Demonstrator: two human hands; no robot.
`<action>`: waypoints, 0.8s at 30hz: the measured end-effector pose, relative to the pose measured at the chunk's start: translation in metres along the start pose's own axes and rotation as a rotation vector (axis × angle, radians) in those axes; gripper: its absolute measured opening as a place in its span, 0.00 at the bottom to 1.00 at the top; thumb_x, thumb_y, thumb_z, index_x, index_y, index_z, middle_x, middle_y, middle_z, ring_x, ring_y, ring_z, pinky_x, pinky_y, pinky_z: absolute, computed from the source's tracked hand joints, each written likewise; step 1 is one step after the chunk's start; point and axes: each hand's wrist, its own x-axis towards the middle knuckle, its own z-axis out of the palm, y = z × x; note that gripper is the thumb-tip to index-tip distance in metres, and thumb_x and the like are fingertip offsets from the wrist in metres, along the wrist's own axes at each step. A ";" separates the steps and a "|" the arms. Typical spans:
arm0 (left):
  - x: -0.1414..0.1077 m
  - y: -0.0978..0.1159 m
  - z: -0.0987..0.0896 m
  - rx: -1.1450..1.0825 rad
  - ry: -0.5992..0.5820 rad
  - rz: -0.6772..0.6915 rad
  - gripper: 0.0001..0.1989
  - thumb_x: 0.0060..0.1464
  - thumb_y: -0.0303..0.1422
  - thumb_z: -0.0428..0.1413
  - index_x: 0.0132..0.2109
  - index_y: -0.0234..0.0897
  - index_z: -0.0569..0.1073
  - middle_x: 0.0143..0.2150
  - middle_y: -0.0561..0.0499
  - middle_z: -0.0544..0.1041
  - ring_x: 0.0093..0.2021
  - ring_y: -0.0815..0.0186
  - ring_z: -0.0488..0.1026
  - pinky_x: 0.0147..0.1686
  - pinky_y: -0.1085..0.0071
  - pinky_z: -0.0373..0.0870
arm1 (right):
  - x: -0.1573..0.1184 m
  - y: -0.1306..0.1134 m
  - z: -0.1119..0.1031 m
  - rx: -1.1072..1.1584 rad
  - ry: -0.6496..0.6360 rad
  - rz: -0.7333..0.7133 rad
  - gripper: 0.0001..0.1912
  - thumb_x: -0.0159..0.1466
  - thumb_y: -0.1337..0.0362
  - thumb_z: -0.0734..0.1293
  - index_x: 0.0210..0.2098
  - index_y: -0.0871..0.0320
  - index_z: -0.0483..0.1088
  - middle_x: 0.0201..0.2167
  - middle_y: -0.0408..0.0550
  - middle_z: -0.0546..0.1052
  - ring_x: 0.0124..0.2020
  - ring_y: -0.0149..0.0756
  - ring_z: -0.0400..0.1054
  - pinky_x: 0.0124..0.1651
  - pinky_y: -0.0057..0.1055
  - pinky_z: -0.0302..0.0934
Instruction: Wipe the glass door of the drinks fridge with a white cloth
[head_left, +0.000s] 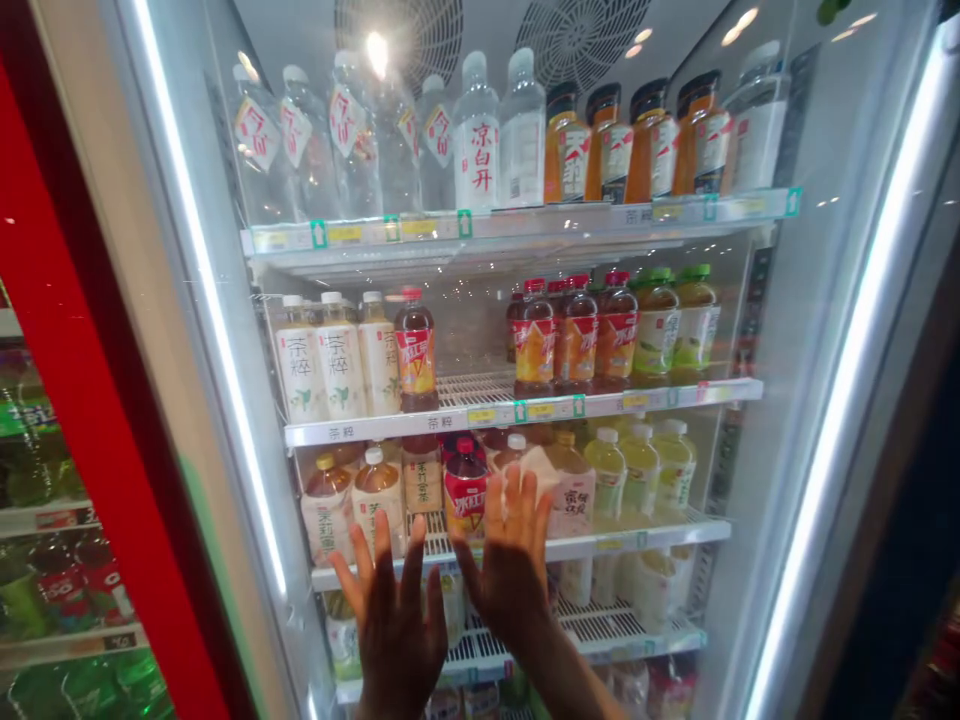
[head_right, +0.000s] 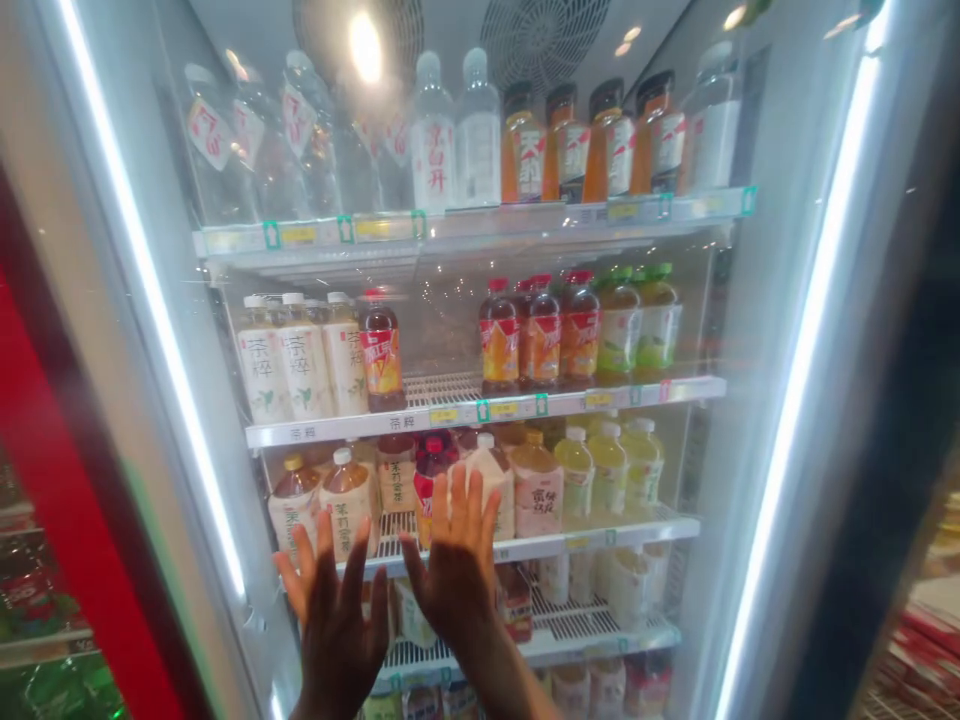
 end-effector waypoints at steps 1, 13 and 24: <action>0.000 -0.007 -0.006 -0.003 0.009 0.011 0.40 0.60 0.23 0.57 0.74 0.43 0.52 0.78 0.43 0.45 0.78 0.53 0.40 0.75 0.52 0.44 | -0.016 -0.011 0.002 0.014 -0.028 -0.049 0.42 0.73 0.55 0.58 0.75 0.70 0.36 0.77 0.64 0.39 0.77 0.59 0.31 0.73 0.63 0.44; -0.019 -0.047 -0.031 -0.039 -0.121 -0.199 0.43 0.60 0.23 0.55 0.75 0.49 0.46 0.79 0.47 0.38 0.78 0.48 0.33 0.75 0.40 0.41 | 0.002 -0.067 0.008 0.033 -0.108 -0.161 0.39 0.71 0.60 0.61 0.75 0.67 0.44 0.75 0.60 0.49 0.77 0.54 0.40 0.76 0.57 0.40; -0.015 0.015 0.016 -0.081 -0.055 -0.183 0.46 0.58 0.24 0.58 0.75 0.51 0.45 0.79 0.44 0.39 0.78 0.43 0.34 0.72 0.33 0.35 | -0.014 0.041 -0.002 -0.016 -0.069 -0.063 0.44 0.71 0.56 0.62 0.76 0.67 0.37 0.77 0.62 0.41 0.77 0.58 0.33 0.74 0.65 0.39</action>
